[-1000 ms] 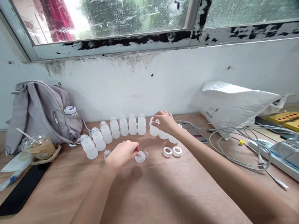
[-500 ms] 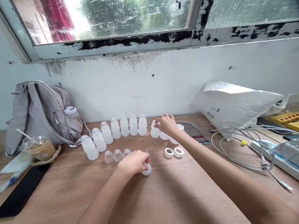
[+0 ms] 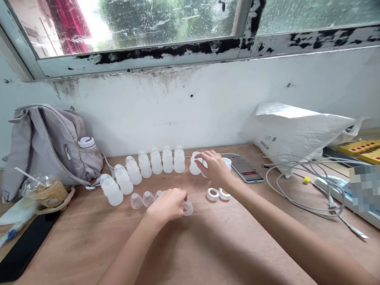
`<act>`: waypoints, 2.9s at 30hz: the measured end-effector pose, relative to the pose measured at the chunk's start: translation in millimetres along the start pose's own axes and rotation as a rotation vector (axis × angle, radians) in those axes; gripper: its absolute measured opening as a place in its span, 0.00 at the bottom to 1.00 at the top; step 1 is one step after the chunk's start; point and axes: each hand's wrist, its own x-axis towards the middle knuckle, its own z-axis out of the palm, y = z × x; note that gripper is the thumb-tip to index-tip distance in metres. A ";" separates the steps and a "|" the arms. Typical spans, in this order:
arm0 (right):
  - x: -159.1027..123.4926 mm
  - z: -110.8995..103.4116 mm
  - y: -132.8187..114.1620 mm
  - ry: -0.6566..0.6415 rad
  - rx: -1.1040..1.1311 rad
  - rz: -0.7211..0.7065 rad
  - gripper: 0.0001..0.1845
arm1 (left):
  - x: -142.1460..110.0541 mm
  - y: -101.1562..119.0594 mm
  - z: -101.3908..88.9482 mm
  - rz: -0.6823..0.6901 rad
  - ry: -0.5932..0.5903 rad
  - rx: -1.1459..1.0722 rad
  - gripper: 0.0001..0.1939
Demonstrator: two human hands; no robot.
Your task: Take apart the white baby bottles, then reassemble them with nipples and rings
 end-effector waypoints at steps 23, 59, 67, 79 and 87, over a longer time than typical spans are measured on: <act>-64.0 -7.1 -25.9 -0.290 0.689 0.020 0.16 | 13.4 7.5 14.8 0.006 0.374 -0.217 0.08; -62.8 -54.9 81.9 -0.719 -0.005 0.485 0.23 | 42.3 -3.0 60.0 0.077 0.307 0.132 0.10; -66.7 -40.9 96.2 -0.750 -0.037 0.472 0.21 | 42.1 -2.6 60.2 0.068 0.309 0.154 0.10; -66.3 -40.0 86.4 -0.807 -0.050 0.488 0.20 | 40.8 -4.0 60.4 0.084 0.322 0.173 0.10; -61.7 -52.6 71.3 -0.694 -0.053 0.424 0.18 | 41.1 -4.7 53.7 0.080 0.407 0.176 0.14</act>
